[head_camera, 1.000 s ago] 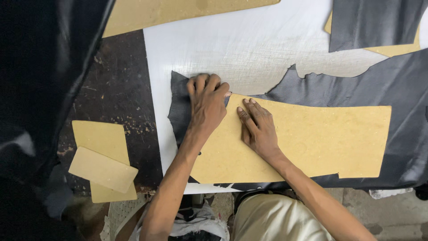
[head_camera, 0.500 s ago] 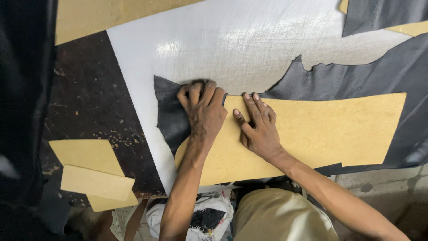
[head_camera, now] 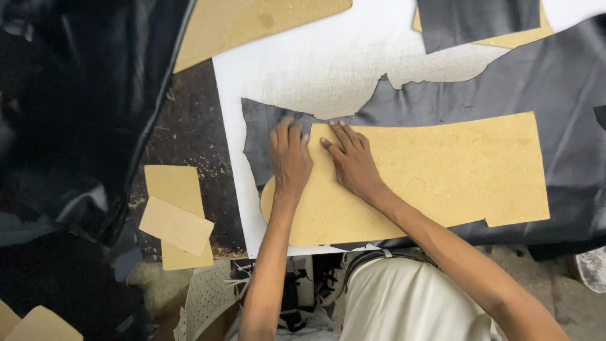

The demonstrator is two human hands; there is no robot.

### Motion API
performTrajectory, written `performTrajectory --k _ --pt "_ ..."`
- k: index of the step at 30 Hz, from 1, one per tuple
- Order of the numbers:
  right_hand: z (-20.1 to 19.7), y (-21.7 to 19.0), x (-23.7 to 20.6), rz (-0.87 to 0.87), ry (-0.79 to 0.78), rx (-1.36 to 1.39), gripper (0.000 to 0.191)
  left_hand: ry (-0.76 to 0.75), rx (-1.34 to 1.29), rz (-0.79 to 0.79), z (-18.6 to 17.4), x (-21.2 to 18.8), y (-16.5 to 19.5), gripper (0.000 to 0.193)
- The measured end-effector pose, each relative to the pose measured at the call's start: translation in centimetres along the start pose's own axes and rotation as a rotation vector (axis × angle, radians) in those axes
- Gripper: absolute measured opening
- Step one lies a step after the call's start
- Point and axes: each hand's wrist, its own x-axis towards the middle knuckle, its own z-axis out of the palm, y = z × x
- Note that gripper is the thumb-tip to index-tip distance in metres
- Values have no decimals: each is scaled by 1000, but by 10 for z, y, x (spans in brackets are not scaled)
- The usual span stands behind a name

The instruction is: The person lays a large sheet of black leather on a work table, places a cardboard pattern on top, and traces the outline with a marker. The person then cuts the leather along the traced line using a utility knife, removes the pattern, and repeats the process with a second pattern.

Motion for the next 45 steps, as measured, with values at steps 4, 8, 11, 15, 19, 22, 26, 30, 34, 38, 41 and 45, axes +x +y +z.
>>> performTrajectory --k 4,8,11,15,19,22,26,30,34,38,41,45 --pt "-9 -6 -2 2 103 114 42 -82 -56 5 -11 -45 17 40" --pt "-10 -3 33 103 155 247 45 -65 -50 -101 -1 -76 34 48" --pt "-8 -4 57 188 120 305 51 -89 1 -146 9 -89 45 56" --pt "-4 -9 69 366 -113 323 33 -148 84 -190 12 -94 49 64" --pt "2 -10 72 225 98 430 24 -167 114 -215 11 -89 43 64" --pt "13 -6 76 154 165 462 23 -182 114 -237 14 -84 37 63" --pt "32 3 87 150 211 406 24 -227 166 -235 24 -78 29 61" --pt "43 3 87 166 290 324 20 -271 209 -244 33 -77 27 61" --pt "31 6 80 162 273 380 25 -246 198 -224 34 -85 32 63" --pt "4 19 75 152 77 556 26 -204 206 -196 27 -93 40 64" --pt "-5 18 71 117 37 567 24 -192 210 -196 24 -93 41 63" --pt "2 6 74 128 93 483 19 -203 194 -212 23 -89 37 63"
